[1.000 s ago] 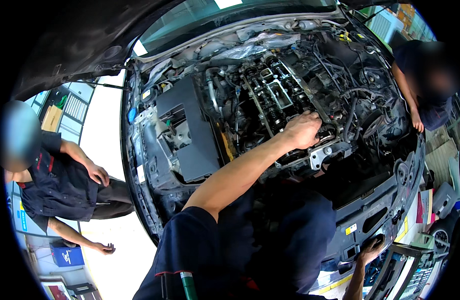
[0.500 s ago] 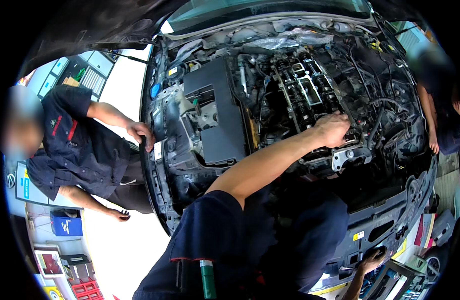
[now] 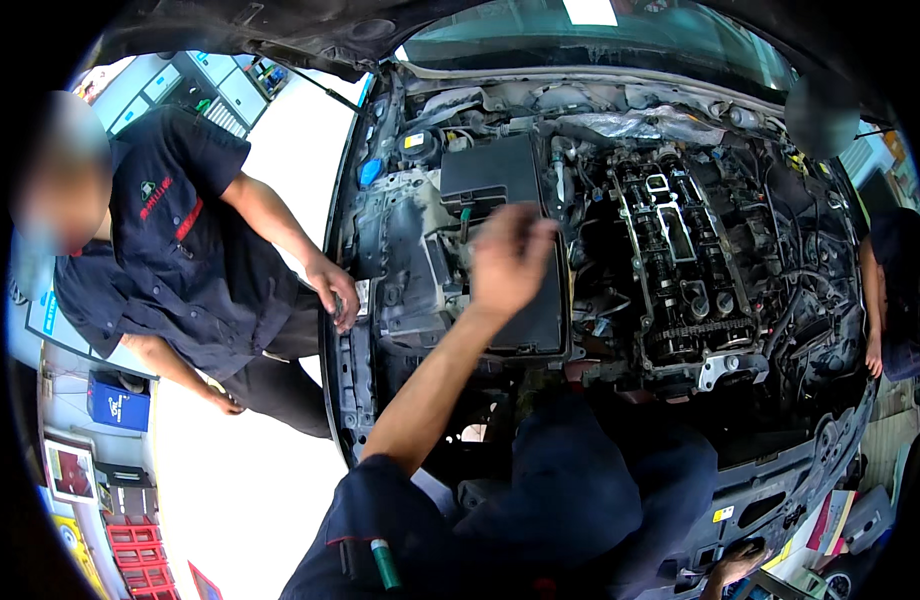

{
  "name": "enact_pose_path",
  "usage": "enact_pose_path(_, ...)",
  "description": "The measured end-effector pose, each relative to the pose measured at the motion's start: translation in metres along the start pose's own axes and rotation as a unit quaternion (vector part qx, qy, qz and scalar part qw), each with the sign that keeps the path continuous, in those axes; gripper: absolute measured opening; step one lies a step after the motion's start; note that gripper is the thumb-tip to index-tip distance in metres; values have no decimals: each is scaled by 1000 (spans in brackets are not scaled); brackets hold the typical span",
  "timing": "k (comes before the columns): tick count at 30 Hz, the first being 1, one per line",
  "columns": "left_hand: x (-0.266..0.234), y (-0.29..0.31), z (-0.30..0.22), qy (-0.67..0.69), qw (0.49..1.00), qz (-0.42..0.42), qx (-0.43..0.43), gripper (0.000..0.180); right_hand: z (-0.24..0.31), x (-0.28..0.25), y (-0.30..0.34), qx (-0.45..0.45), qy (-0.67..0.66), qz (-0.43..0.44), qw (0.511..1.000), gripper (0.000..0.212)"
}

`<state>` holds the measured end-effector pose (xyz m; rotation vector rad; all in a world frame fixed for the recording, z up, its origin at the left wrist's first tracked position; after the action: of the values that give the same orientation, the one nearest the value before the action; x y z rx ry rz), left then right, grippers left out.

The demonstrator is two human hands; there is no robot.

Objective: The person removes a camshaft position sensor from the engine bay, receives a new sensor in a box, inspects it, and installs it into the engine. They then use a marker to mark a component and continue working on the engine with a wrench.

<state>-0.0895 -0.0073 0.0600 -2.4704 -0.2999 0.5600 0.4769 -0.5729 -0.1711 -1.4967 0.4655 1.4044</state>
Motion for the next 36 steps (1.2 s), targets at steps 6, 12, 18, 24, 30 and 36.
enact_pose_path(6, -49, -12, 91, -144, 983, 37, -111, 49, -14, 1, 9, 29, -12, -5, 999, 53)
enact_pose_path(12, -49, -11, 159, -295, 947, 58, -111, 63, 50, -25, -7, 77, -50, 34, 995, 48)
enact_pose_path(18, -39, -12, 160, -264, 961, 70, -47, 35, 57, -27, 11, 54, -86, -20, 995, 42)
enact_pose_path(24, -63, -19, 183, -182, 970, 135, -88, 38, 76, -45, 8, 78, -113, -25, 990, 40)
enact_pose_path(30, -70, -32, 171, -89, 972, 133, -169, 39, 80, -51, 6, 97, -121, -33, 987, 38)
enact_pose_path(36, -3, -37, -4, -51, 961, 271, -32, 30, 88, -59, 5, 106, -137, -20, 985, 38)
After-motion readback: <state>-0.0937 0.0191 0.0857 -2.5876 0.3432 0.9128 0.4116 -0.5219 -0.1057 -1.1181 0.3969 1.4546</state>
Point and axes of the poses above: each hand's wrist, its own y-axis away from the middle knuckle, its own x-axis out of the palm, z = x × y, the point moved 1 cm from there along -y, towards the middle knuckle, and after that the axes turned 3 degrees about -x, right-handed, at the moved point
